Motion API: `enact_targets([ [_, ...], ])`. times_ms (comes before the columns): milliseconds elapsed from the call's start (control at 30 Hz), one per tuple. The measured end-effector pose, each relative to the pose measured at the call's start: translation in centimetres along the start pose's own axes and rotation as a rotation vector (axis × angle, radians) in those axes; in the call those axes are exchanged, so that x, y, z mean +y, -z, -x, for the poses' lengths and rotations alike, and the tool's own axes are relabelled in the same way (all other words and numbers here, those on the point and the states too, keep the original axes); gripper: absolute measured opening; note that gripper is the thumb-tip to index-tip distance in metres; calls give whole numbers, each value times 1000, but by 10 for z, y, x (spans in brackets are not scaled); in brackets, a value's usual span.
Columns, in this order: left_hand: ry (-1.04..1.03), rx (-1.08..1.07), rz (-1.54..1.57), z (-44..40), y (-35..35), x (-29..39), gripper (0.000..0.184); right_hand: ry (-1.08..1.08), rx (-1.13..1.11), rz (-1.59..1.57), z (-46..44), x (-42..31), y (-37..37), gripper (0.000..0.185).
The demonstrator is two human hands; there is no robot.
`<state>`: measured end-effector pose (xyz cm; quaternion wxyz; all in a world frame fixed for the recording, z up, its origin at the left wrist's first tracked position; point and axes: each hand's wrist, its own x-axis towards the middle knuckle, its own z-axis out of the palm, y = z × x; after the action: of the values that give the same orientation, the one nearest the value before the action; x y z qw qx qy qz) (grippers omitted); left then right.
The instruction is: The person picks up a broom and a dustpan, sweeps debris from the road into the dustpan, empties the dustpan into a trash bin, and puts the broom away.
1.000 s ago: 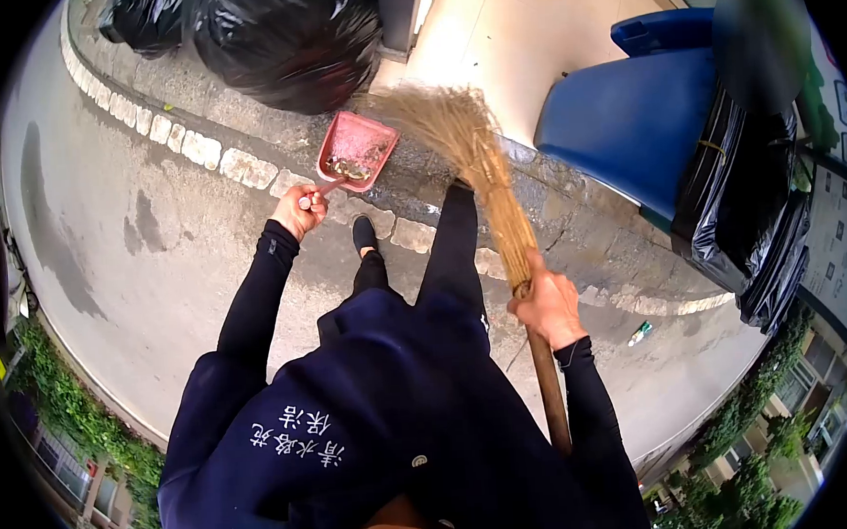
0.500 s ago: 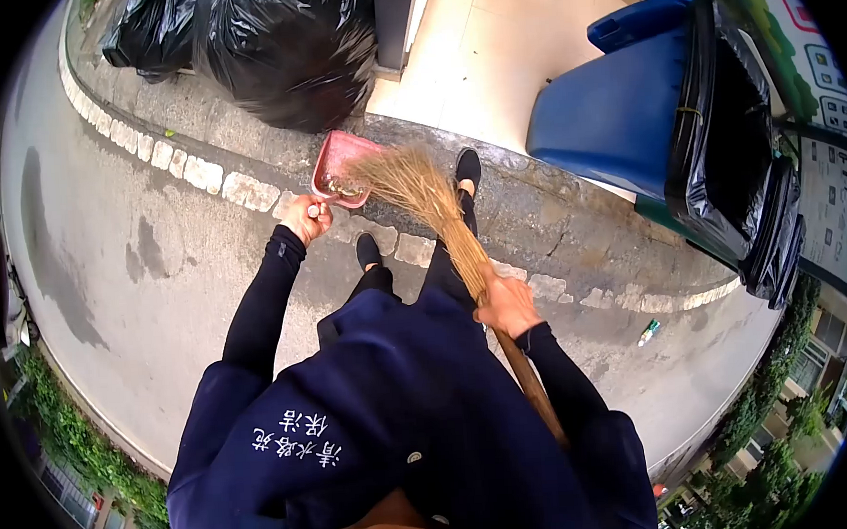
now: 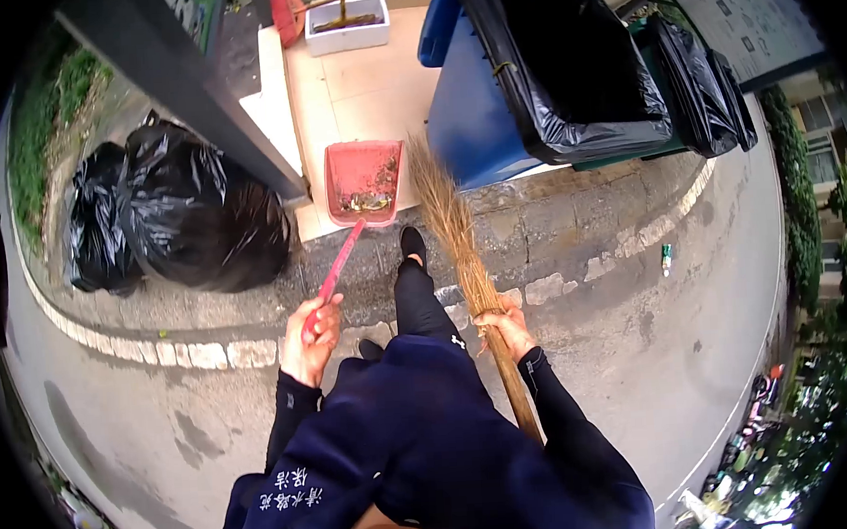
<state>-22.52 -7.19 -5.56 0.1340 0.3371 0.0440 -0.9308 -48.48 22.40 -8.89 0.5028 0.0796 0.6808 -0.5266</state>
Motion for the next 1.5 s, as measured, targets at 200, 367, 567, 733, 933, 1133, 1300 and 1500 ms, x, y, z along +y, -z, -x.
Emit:
enact_targets([
  [200, -209, -100, -187, -6, -164, 4, 42, -79, -87, -72, -78, -55, -1, 47],
  [367, -399, -77, -578, -43, -302, 17, 52, -28, -175, 65, -136, -151, 8, 51],
  [567, -556, -7, -880, -52, -406, 30, 72, -36, -238, 78, -162, -232, 4, 49],
  [733, -602, 76, -1277, -47, -427, 57, 79, -27, -257, 55, -184, -247, -4, 53],
  [933, -616, 75, -1924, -54, -424, 94, 76, -71, -274, 9, -190, -263, -11, 54],
  [1133, -828, -346, -2323, -96, -456, 115, 66, -19, -190, -13, -191, -259, -33, 56],
  [1300, -721, -405, -2216, -114, -457, 136, 66, 42, -128, -93, -189, -266, -58, 56],
  [1500, -583, -355, -2073, -124, -448, 162, 66, 140, -60, -38, -197, -266, -75, 58],
])
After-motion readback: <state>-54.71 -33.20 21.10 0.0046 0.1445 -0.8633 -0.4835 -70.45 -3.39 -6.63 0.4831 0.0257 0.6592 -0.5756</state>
